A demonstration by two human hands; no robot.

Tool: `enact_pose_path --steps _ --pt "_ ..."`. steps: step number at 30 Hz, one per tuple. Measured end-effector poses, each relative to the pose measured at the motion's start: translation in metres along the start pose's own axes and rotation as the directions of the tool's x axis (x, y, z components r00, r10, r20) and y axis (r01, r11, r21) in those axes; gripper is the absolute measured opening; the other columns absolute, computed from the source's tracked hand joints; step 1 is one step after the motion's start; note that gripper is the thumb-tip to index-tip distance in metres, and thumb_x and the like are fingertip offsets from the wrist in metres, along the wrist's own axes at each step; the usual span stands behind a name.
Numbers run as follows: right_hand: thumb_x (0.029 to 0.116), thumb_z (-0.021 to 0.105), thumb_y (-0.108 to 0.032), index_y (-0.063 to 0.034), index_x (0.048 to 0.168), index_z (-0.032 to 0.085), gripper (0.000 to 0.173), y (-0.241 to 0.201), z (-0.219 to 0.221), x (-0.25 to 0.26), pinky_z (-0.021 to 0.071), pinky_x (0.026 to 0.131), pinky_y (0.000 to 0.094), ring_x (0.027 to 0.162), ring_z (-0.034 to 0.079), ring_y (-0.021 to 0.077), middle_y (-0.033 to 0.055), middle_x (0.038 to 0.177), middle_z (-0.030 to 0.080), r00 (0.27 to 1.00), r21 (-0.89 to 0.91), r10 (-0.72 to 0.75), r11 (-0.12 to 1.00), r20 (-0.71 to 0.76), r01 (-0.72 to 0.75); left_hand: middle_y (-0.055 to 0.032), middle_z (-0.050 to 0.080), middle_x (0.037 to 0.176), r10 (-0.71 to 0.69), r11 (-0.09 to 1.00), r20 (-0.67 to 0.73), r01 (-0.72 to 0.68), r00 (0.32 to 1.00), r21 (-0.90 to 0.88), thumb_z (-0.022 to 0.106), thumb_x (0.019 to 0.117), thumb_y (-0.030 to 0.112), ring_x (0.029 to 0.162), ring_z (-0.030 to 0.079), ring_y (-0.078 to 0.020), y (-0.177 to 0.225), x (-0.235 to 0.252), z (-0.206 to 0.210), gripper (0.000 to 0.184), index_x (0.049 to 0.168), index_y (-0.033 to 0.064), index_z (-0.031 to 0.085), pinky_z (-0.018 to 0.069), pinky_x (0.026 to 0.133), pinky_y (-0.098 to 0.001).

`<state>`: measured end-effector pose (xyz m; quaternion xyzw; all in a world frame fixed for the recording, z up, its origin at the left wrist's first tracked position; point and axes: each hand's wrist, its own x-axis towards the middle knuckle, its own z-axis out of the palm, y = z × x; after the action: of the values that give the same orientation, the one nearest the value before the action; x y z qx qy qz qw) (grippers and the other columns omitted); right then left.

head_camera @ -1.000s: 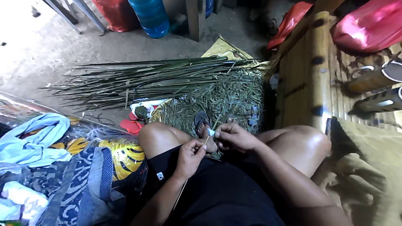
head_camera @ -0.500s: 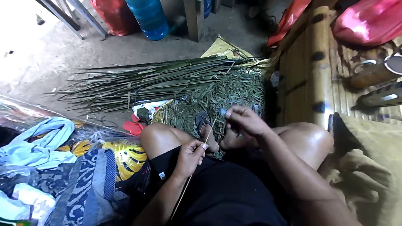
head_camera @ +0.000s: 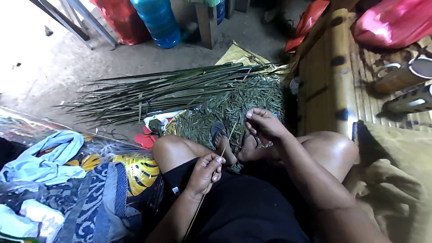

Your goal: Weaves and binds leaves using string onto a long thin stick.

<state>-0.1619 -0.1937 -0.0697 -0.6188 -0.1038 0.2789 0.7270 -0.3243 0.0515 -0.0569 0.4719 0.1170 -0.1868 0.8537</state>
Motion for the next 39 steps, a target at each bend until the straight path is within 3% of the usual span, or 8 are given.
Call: enact_pose_path --steps 7,11,15,22,24,29,34,39 --pt "0.1057 0.053 -0.024 -0.0066 0.103 0.063 0.021 0.018 0.049 -0.025 0.0465 0.048 0.0209 0.050 0.054 0.0051 -0.0012 0.067 0.060 0.905 0.085 0.146 0.977 0.399 -0.195 0.0022 0.056 0.066 -0.025 1.000 -0.009 0.025 1.000 -0.016 0.052 0.1053 0.013 0.048 0.049 -0.0029 -0.002 0.008 0.002 0.018 0.101 0.0033 0.067 0.0440 0.047 -0.0172" --pt "0.1054 0.050 -0.026 -0.0100 0.096 0.065 0.024 0.013 0.033 -0.012 0.0448 0.048 0.0194 0.049 0.050 0.0028 -0.0032 0.064 0.058 0.966 0.103 0.100 0.987 0.237 -0.128 0.0030 0.056 0.065 -0.044 0.999 0.012 0.044 0.999 0.001 0.051 0.1058 0.013 0.048 0.048 -0.0025 0.001 0.003 0.001 0.019 0.101 0.0041 0.067 0.0436 0.046 -0.0169" --pt "0.1087 0.043 -0.027 -0.0118 0.104 0.063 0.025 -0.002 0.004 -0.001 0.0467 0.044 0.0224 0.045 0.049 0.0063 -0.0004 0.063 0.056 0.995 0.097 0.097 0.991 -0.032 -0.093 0.0023 0.056 0.065 -0.023 0.999 0.002 0.023 1.000 0.025 0.052 0.1056 0.013 0.048 0.048 -0.0031 0.001 0.000 0.000 0.020 0.100 0.0039 0.068 0.0440 0.047 -0.0173" --pt "0.1062 0.052 -0.023 -0.0058 0.106 0.063 0.021 0.014 0.049 -0.027 0.0485 0.048 0.0219 0.052 0.056 0.0068 0.0006 0.070 0.063 0.914 0.095 0.202 0.964 0.353 -0.250 0.0007 0.058 0.068 0.012 0.997 -0.032 -0.010 0.999 0.080 0.051 0.1064 0.013 0.049 0.050 -0.0042 0.001 0.010 0.003 0.021 0.104 0.0007 0.068 0.0450 0.047 -0.0179" --pt "0.1062 0.050 -0.023 -0.0067 0.101 0.064 0.022 0.010 0.043 -0.023 0.0469 0.048 0.0199 0.050 0.054 0.0043 -0.0012 0.067 0.061 0.939 0.100 0.188 0.969 0.289 -0.225 0.0009 0.057 0.068 0.011 0.994 -0.019 -0.009 1.000 0.109 0.051 0.1059 0.013 0.049 0.050 -0.0040 0.001 0.010 0.003 0.020 0.102 0.0012 0.068 0.0446 0.047 -0.0177" --pt "0.1095 0.042 -0.023 -0.0081 0.107 0.061 0.024 -0.012 0.003 -0.003 0.0475 0.046 0.0220 0.047 0.051 0.0067 0.0007 0.066 0.057 0.983 0.130 0.181 0.976 -0.036 -0.175 0.0002 0.058 0.068 0.010 0.991 -0.024 -0.006 1.000 0.137 0.052 0.1055 0.012 0.049 0.050 -0.0040 0.004 0.008 0.003 0.020 0.101 0.0010 0.069 0.0449 0.047 -0.0177" --pt "0.1070 0.051 -0.021 -0.0045 0.124 0.061 0.026 -0.005 0.028 -0.021 0.0534 0.054 0.0249 0.059 0.061 0.0095 0.0051 0.085 0.070 0.966 0.034 0.211 0.975 0.148 -0.218 -0.0016 0.059 0.070 0.027 0.981 -0.081 -0.011 0.996 0.194 0.053 0.1052 0.013 0.050 0.050 -0.0056 0.000 0.013 0.004 0.021 0.103 0.0001 0.069 0.0458 0.048 -0.0188" --pt "0.1052 0.054 -0.019 -0.0035 0.125 0.063 0.026 0.014 0.045 -0.025 0.0506 0.050 0.0246 0.053 0.057 0.0091 0.0050 0.077 0.067 0.961 0.124 0.210 0.964 0.178 -0.233 -0.0017 0.062 0.071 0.054 0.943 -0.136 -0.006 0.989 0.332 0.052 0.1040 0.014 0.049 0.051 -0.0055 -0.003 0.020 0.007 0.023 0.105 0.0011 0.071 0.0458 0.046 -0.0190"
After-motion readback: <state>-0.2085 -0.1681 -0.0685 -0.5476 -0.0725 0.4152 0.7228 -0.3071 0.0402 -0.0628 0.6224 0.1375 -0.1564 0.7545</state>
